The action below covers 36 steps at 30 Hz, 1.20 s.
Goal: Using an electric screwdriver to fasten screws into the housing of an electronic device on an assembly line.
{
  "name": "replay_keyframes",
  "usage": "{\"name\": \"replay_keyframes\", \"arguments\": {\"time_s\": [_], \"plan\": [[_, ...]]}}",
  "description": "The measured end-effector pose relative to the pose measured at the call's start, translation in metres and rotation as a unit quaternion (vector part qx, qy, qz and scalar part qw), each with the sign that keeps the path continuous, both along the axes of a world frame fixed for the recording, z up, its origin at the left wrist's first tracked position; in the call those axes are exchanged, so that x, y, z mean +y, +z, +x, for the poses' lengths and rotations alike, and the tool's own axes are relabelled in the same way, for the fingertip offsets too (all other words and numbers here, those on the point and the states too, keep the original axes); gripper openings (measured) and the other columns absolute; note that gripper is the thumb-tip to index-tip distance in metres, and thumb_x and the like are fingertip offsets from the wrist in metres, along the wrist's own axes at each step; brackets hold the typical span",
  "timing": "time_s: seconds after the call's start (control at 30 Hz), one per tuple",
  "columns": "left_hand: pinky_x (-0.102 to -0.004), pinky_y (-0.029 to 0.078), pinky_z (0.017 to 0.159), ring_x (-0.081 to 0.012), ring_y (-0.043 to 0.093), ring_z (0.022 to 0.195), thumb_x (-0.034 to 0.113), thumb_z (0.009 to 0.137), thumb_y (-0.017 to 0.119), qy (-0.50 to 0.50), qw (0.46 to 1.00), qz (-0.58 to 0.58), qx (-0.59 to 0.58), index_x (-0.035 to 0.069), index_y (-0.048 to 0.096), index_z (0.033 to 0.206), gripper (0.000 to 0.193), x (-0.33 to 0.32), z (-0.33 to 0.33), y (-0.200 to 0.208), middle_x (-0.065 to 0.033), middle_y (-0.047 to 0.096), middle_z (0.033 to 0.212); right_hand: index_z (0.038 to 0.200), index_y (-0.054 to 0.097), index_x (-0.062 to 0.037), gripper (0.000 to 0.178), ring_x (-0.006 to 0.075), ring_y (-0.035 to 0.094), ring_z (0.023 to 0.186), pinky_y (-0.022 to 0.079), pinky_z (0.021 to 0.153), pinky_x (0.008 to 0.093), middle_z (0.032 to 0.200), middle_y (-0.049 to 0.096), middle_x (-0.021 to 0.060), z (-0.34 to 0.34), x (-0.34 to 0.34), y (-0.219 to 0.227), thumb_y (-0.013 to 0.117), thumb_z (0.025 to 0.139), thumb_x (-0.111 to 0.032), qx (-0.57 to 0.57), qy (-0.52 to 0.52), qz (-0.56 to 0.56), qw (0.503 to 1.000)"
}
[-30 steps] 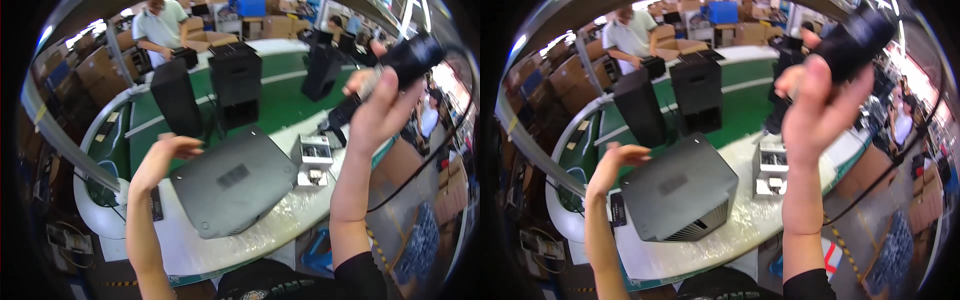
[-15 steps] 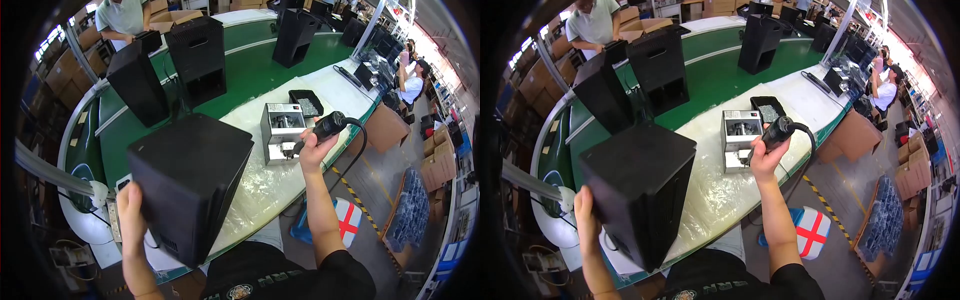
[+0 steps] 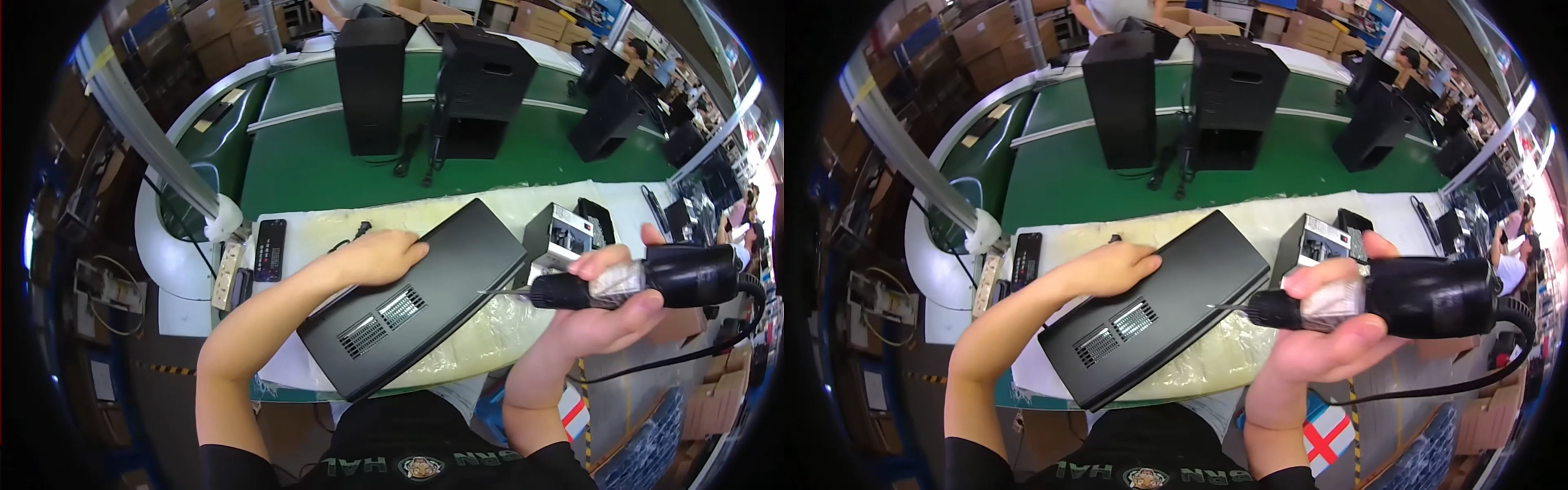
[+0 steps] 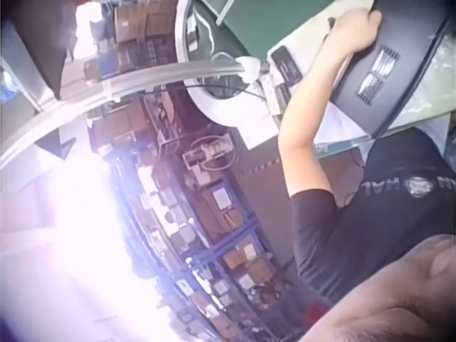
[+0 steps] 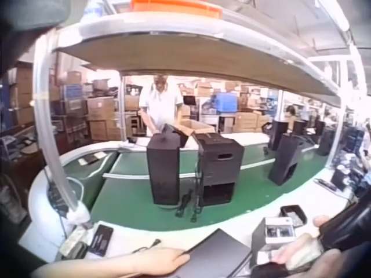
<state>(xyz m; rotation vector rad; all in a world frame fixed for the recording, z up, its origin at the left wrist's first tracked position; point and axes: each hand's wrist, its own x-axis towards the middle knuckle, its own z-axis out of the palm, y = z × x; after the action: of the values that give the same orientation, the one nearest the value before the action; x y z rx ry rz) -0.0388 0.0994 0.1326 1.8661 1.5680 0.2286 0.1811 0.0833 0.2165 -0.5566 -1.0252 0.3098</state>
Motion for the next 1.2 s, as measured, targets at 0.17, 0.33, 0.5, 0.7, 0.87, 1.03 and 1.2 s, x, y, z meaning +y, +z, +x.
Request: {"name": "replay_keyframes", "arguments": {"time_s": [0.17,0.33,0.5,0.7,0.87,1.03,1.2], "plan": [[-0.0440,0.050,0.078,-0.0395,0.062,0.089,0.044,0.084,0.061,0.040,0.996,0.074,0.039,-0.005,0.048,0.123,0.064,-0.081,-0.013,0.008,-0.0226,0.063,0.102,0.136,0.017,0.0047,0.067,0.0173,0.055,0.051,0.045,0.041,0.0241,0.110,0.050,0.0283,-0.050,0.021,-0.013,0.043,0.094,-0.041,-0.147,0.086,0.089,0.981],[-0.0424,0.051,0.072,-0.0384,0.063,0.083,0.041,0.082,0.065,0.116,0.979,0.166,0.008,-0.004,0.049,0.122,0.062,-0.104,-0.009,-0.003,-0.0206,0.063,0.101,0.139,0.015,0.0023,0.065,0.0165,0.055,0.050,0.045,0.046,0.0259,0.110,0.051,0.0267,-0.095,0.028,-0.019,0.042,0.094,-0.036,-0.148,0.164,0.106,0.970],[-0.0392,0.052,0.058,-0.0343,0.064,0.066,0.038,0.082,0.066,0.088,0.972,0.217,0.001,-0.009,0.050,0.116,0.060,-0.103,-0.016,-0.007,-0.0207,0.063,0.089,0.137,0.017,0.0014,0.067,0.0169,0.055,0.051,0.045,0.046,0.0249,0.111,0.051,0.0250,-0.105,0.029,-0.020,0.045,0.093,-0.040,-0.204,0.190,0.071,0.958],[-0.0369,0.051,0.055,-0.0319,0.064,0.063,0.036,0.080,0.068,0.085,0.967,0.239,-0.014,-0.009,0.052,0.114,0.058,-0.101,-0.018,-0.009,-0.0192,0.063,0.086,0.129,0.024,0.0028,0.066,0.0169,0.055,0.055,0.047,0.046,0.0264,0.112,0.048,0.0227,-0.096,0.022,-0.013,0.045,0.093,-0.049,-0.222,0.170,0.014,0.960],[-0.0358,0.051,0.055,-0.0302,0.064,0.063,0.037,0.081,0.067,0.078,0.968,0.237,0.001,-0.009,0.051,0.115,0.060,-0.097,-0.018,-0.007,-0.0187,0.062,0.088,0.125,0.027,0.0042,0.070,0.0161,0.055,0.054,0.047,0.047,0.0259,0.111,0.049,0.0205,-0.108,0.024,-0.022,0.050,0.090,-0.053,-0.220,0.191,-0.015,0.956],[-0.0350,0.052,0.057,-0.0293,0.065,0.066,0.039,0.081,0.066,0.075,0.972,0.223,0.019,-0.010,0.050,0.116,0.062,-0.099,-0.022,-0.008,-0.0178,0.062,0.091,0.119,0.035,0.0059,0.071,0.0140,0.054,0.052,0.046,0.048,0.0246,0.094,0.055,0.0160,-0.125,0.022,-0.030,0.051,0.089,-0.056,-0.209,0.210,-0.029,0.955],[-0.0341,0.051,0.064,-0.0283,0.065,0.072,0.040,0.081,0.065,0.073,0.969,0.233,0.035,-0.011,0.050,0.116,0.064,-0.101,-0.020,-0.009,-0.0189,0.063,0.097,0.112,0.045,0.0049,0.074,0.0109,0.050,0.050,0.044,0.048,0.0225,0.064,0.053,0.0069,-0.127,0.023,-0.032,0.049,0.085,-0.064,-0.251,0.258,-0.054,0.931]]}}
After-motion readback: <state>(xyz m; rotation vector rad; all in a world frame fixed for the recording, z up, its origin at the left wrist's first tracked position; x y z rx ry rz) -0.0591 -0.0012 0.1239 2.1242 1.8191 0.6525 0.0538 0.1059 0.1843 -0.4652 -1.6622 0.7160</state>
